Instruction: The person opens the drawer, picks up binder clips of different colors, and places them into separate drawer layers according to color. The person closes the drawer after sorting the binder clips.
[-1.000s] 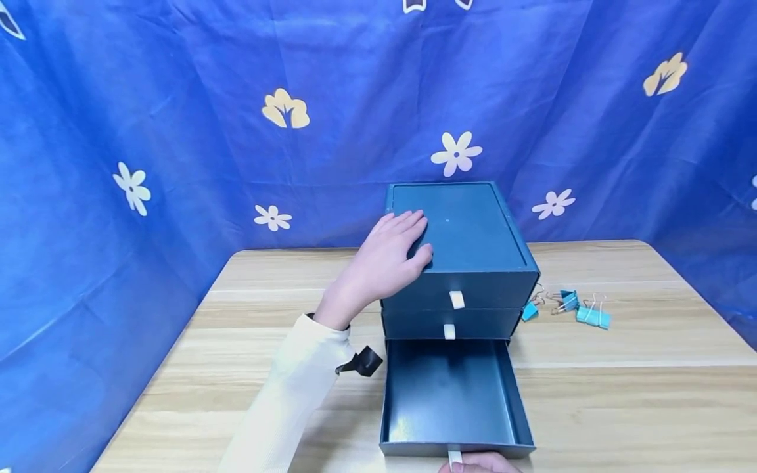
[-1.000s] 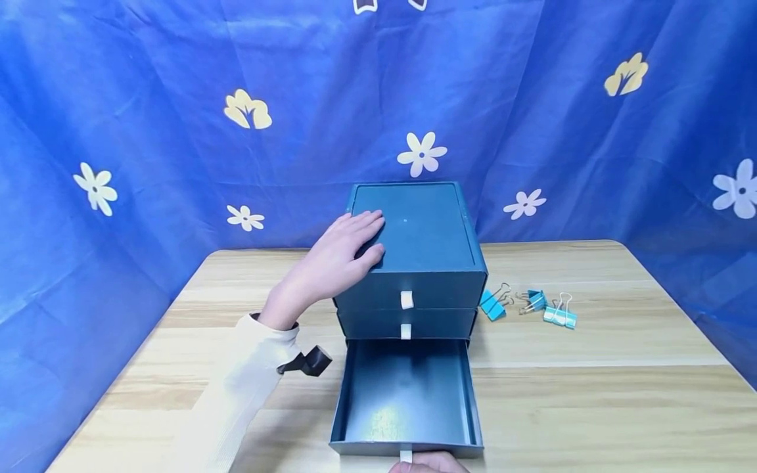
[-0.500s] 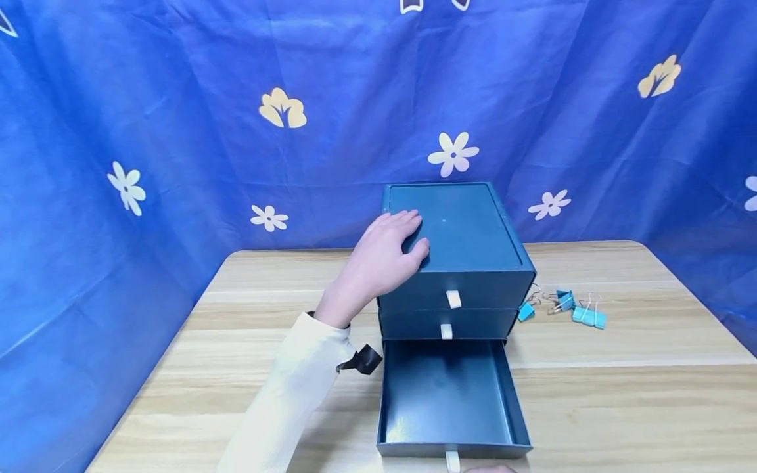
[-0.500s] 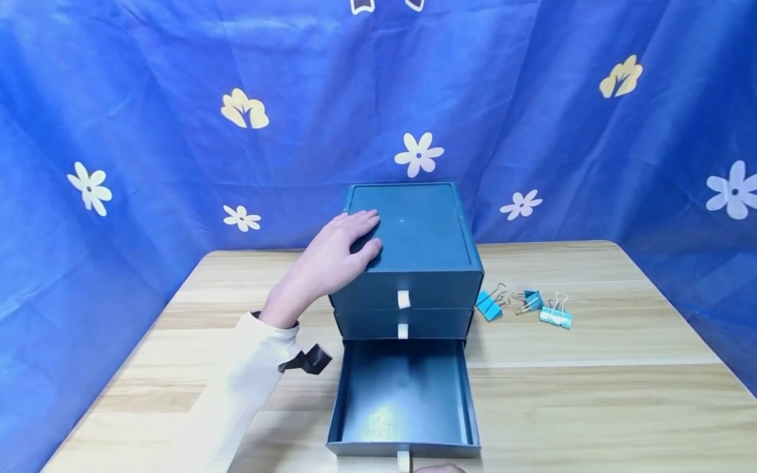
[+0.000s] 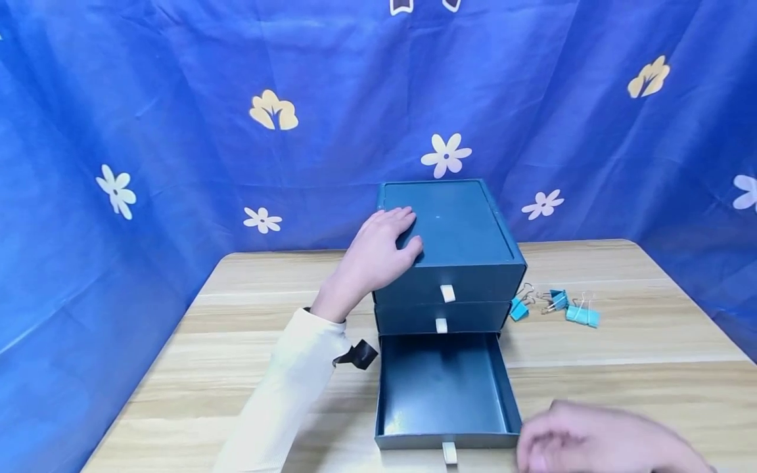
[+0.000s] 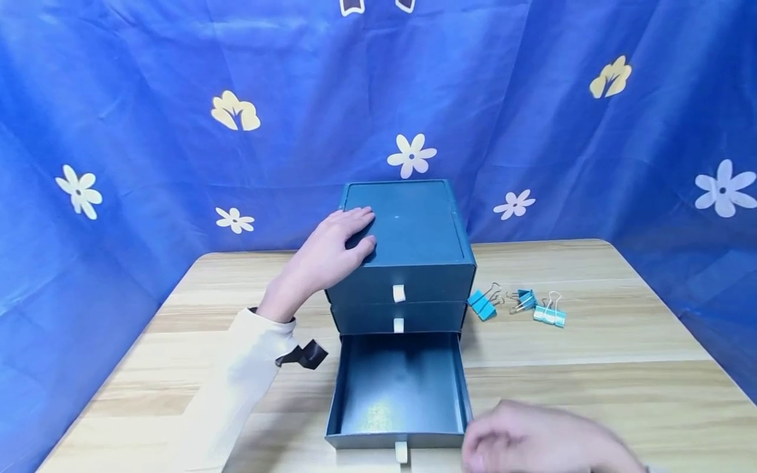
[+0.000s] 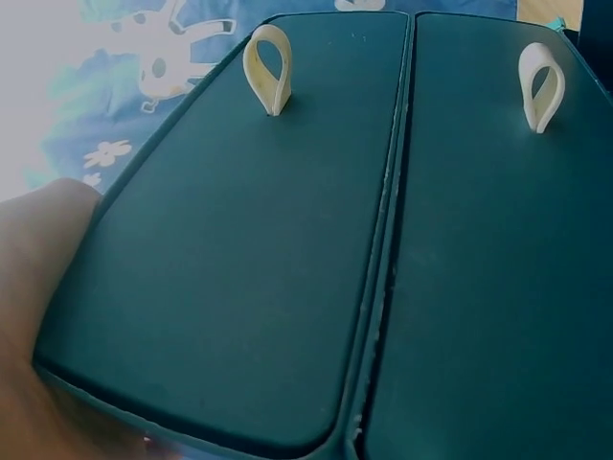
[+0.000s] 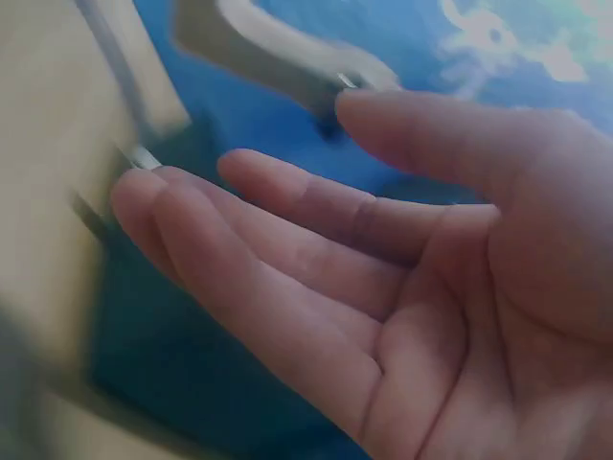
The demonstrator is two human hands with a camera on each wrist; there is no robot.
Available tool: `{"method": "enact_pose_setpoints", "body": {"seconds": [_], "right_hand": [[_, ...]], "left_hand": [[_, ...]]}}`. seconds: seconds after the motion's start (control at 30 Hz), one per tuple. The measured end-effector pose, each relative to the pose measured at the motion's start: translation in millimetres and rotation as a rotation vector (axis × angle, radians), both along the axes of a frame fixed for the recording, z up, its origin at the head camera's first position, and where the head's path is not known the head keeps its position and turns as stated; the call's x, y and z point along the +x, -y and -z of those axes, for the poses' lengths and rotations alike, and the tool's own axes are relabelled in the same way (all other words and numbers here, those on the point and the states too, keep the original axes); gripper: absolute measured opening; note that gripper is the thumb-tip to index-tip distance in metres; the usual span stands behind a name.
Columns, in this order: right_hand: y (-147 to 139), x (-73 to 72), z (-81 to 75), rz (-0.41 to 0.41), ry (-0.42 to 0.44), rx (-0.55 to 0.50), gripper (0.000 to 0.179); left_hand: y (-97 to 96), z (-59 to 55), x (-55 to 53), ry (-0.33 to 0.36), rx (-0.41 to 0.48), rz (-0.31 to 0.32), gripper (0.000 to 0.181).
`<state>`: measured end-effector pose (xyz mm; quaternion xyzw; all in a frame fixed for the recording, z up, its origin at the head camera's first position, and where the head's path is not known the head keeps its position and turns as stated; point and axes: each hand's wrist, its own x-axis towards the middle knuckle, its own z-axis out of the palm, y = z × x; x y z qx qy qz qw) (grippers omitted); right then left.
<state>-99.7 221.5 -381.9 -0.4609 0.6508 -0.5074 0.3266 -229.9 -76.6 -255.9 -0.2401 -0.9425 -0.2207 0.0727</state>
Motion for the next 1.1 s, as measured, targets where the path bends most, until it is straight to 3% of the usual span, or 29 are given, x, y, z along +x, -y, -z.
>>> {"method": "enact_pose_setpoints", "body": {"seconds": [0.03, 0.17, 0.37, 0.47, 0.6, 0.8, 1.1], "right_hand": [[-3.9, -4.4, -2.0, 0.024, -0.005, -0.004, 0.027], [-28.4, -41.6, -13.9, 0.253, -0.05, 0.006, 0.022], [-49.0, -88.1, -13.9, 0.831, -0.137, 0.235, 0.03], [-48.8, -104.8, -5.0, 1.008, -0.191, 0.346, 0.031], [-46.4, -120.6, 11.2, 1.085, -0.294, 0.418, 0.031], [-44.7, -131.7, 23.4, 1.163, -0.398, 0.467, 0.034], [-43.0, -138.6, 29.5, 1.188, -0.488, 0.525, 0.038]], "left_hand": [[-0.7, 0.0, -0.5, 0.0, 0.002, 0.0, 0.055], [-0.1, 1.1, -3.0, -0.004, 0.003, 0.0, 0.055], [-0.9, 1.9, -3.6, -0.017, -0.011, 0.03, 0.055], [-1.3, 2.6, -3.3, -0.023, -0.013, 0.041, 0.055], [-0.2, 3.0, -2.0, -0.028, -0.011, 0.044, 0.055], [0.5, 3.2, -0.5, -0.035, 0.005, 0.044, 0.055], [0.7, 4.7, -1.2, -0.037, 0.015, 0.045, 0.055]]}}
